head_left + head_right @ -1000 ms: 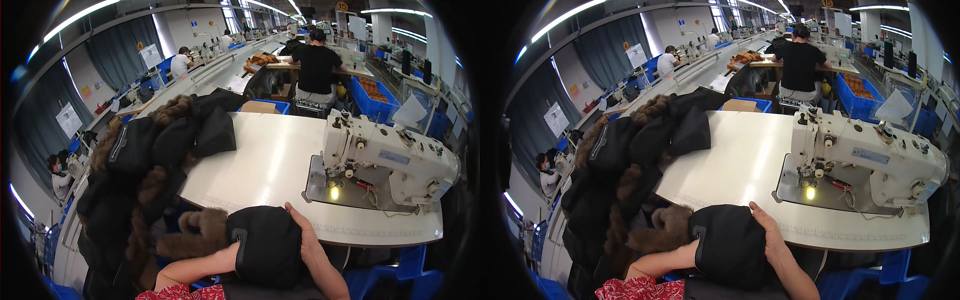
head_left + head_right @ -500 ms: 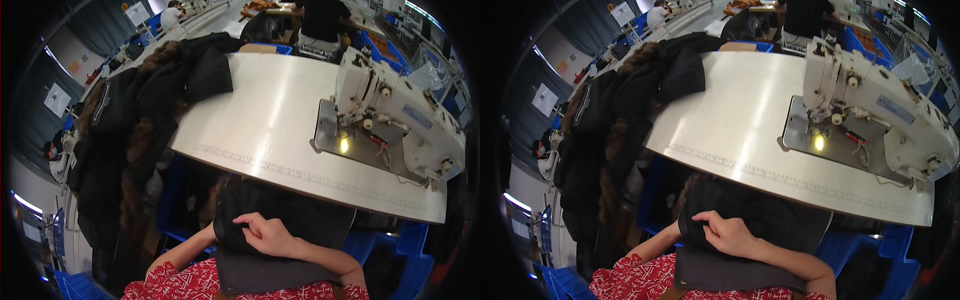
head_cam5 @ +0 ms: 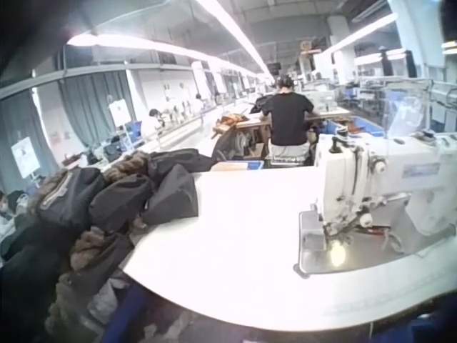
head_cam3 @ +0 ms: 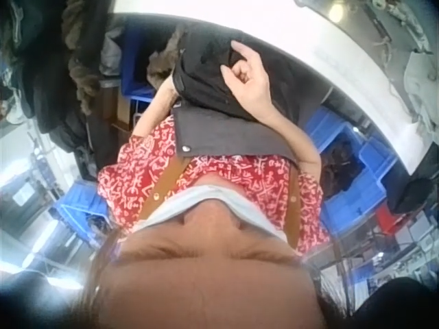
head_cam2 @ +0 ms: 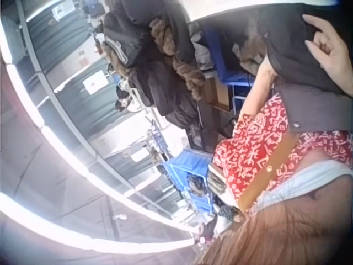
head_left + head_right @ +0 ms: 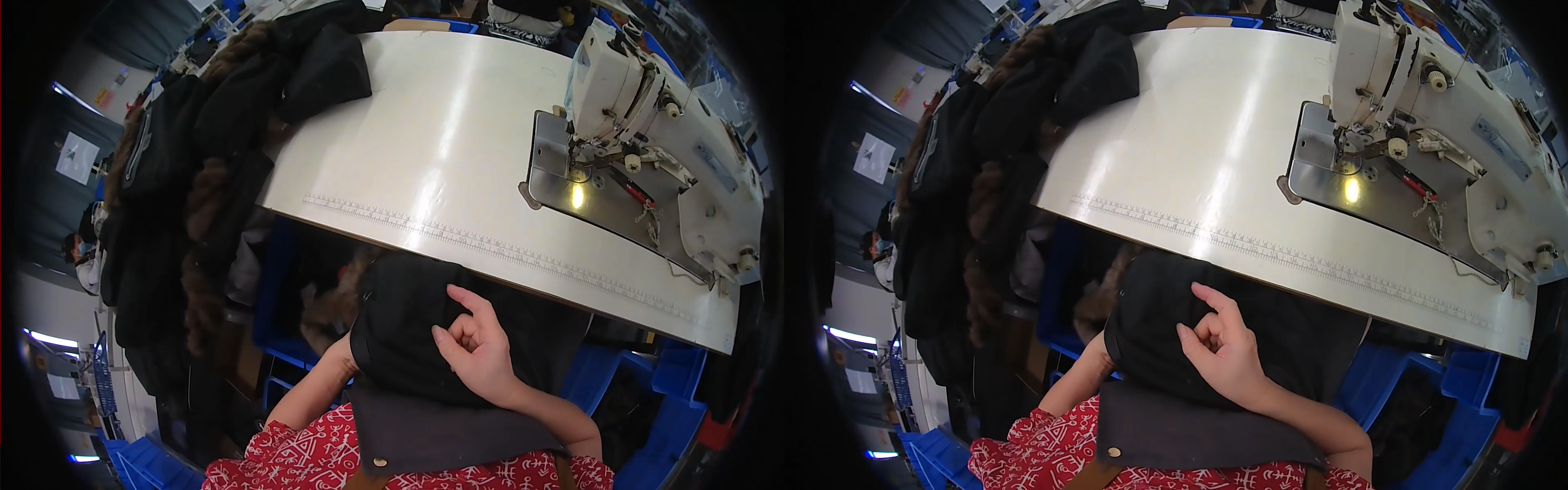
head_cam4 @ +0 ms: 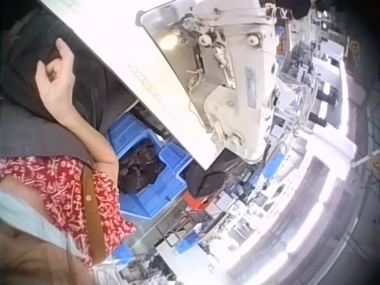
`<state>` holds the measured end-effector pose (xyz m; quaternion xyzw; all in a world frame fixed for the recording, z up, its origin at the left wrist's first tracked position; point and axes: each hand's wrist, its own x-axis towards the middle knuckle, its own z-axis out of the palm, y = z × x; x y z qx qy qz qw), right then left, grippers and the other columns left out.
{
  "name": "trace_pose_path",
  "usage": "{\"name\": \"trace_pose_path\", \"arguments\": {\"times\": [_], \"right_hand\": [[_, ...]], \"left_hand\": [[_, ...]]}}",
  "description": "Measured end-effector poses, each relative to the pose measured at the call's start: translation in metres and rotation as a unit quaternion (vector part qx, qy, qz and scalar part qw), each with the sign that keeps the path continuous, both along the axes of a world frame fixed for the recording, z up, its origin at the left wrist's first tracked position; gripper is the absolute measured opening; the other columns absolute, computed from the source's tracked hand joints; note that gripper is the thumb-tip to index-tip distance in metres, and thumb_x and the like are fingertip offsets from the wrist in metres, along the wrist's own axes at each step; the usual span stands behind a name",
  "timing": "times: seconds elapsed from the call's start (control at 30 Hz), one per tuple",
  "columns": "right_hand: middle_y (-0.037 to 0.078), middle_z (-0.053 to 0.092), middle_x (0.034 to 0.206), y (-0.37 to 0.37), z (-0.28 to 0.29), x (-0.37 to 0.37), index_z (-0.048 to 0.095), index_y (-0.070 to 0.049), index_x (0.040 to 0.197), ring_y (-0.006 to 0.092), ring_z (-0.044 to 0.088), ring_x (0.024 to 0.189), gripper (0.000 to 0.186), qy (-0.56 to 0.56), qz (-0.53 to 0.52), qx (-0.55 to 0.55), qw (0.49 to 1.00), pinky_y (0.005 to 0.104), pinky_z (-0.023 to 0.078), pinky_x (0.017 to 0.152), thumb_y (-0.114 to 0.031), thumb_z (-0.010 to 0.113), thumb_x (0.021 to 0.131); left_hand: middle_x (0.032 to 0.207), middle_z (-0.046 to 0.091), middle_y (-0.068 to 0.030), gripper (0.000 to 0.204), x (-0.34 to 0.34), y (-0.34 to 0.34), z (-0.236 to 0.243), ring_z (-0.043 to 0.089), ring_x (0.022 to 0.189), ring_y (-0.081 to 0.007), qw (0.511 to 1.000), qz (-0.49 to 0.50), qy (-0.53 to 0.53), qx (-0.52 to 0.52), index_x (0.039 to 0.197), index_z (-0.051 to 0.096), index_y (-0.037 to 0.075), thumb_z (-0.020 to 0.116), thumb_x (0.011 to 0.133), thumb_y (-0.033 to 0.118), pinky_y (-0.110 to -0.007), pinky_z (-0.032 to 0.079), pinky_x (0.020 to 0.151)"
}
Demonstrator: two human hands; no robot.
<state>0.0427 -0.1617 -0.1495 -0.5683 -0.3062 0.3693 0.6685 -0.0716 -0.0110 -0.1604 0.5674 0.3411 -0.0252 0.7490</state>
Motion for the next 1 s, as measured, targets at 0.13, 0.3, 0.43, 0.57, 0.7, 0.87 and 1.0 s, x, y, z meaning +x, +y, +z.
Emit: {"name": "trace_pose_path", "arguments": {"times": [0.13, 0.3, 0.43, 0.57, 0.7, 0.87, 1.0], "right_hand": [[-0.002, 0.055, 0.065, -0.002, 0.017, 0.006, 0.044, 0.0, 0.134, 0.0011, 0.049, 0.053, 0.047, 0.178, 0.015, -0.074, 0.981, 0.0201, 0.039, 0.046, -0.005, 0.064, 0.092], [0.008, 0.059, 0.068, 0.005, -0.002, 0.004, 0.063, 0.001, 0.107, 0.014, 0.058, 0.052, 0.021, -0.216, 0.009, -0.027, 0.976, 0.0281, 0.046, 0.047, -0.003, 0.066, 0.087], [0.014, 0.061, 0.069, 0.007, -0.006, 0.015, 0.062, 0.0, 0.096, 0.0257, 0.062, 0.054, 0.016, -0.31, 0.087, -0.067, 0.944, 0.0321, 0.048, 0.049, -0.001, 0.066, 0.081], [0.014, 0.065, 0.08, 0.0, 0.002, 0.034, 0.061, 0.002, 0.088, 0.0206, 0.065, 0.069, 0.009, -0.319, 0.165, -0.145, 0.922, 0.0334, 0.051, 0.063, -0.005, 0.064, 0.082], [0.008, 0.062, 0.082, 0.013, 0.049, 0.044, 0.063, -0.005, 0.09, 0.0269, 0.061, 0.076, 0.012, -0.493, -0.016, 0.077, 0.866, 0.0361, 0.049, 0.07, -0.007, 0.071, 0.081], [0.013, 0.067, 0.103, 0.097, 0.096, 0.014, 0.061, -0.001, 0.122, 0.0265, 0.065, 0.092, 0.043, -0.517, 0.259, 0.213, 0.787, 0.0366, 0.047, 0.091, -0.02, 0.071, 0.084], [0.01, 0.068, 0.089, 0.095, 0.11, 0.025, 0.062, -0.001, 0.119, 0.0282, 0.063, 0.08, 0.042, -0.551, 0.271, 0.224, 0.756, 0.0376, 0.048, 0.081, -0.02, 0.068, 0.082]], "left_hand": [[0.115, 0.065, -0.0167, 0.034, -0.007, 0.001, -0.008, 0.062, 0.1, -0.033, 0.999, 0.029, -0.01, -0.036, 0.12, 0.06, -0.001, 0.066, 0.089, 0.012, -0.037, 0.05, 0.087], [0.11, 0.066, -0.0129, 0.028, -0.026, 0.016, -0.03, 0.063, 0.095, -0.0252, 0.993, 0.009, -0.088, -0.075, 0.118, 0.062, 0.0, 0.062, 0.091, 0.009, -0.034, 0.052, 0.083], [0.115, 0.064, -0.0075, 0.022, -0.015, 0.015, -0.056, 0.06, 0.099, -0.0138, 0.933, -0.049, -0.231, -0.272, 0.115, 0.063, 0.001, 0.059, 0.094, 0.008, -0.029, 0.051, 0.09], [0.114, 0.067, -0.0107, 0.05, -0.016, -0.003, -0.083, 0.064, 0.095, -0.0174, 0.85, 0.061, -0.237, -0.466, 0.121, 0.061, -0.001, 0.04, 0.104, 0.041, -0.03, 0.053, 0.087], [0.108, 0.067, -0.0155, 0.037, 0.006, 0.004, -0.028, 0.064, 0.094, -0.0213, 0.894, 0.071, -0.193, -0.399, 0.116, 0.06, -0.004, 0.059, 0.094, 0.024, -0.033, 0.054, 0.081], [0.11, 0.064, -0.0174, 0.049, -0.013, 0.018, 0.055, 0.064, 0.095, -0.0228, 0.981, -0.17, -0.092, -0.006, 0.122, 0.054, -0.005, 0.069, 0.082, 0.018, -0.033, 0.054, 0.081], [0.096, 0.061, -0.0231, 0.05, -0.006, 0.022, 0.118, 0.06, 0.094, -0.0322, 0.901, -0.311, -0.019, 0.301, 0.105, 0.052, -0.01, 0.062, 0.056, -0.009, -0.039, 0.05, 0.076]]}}
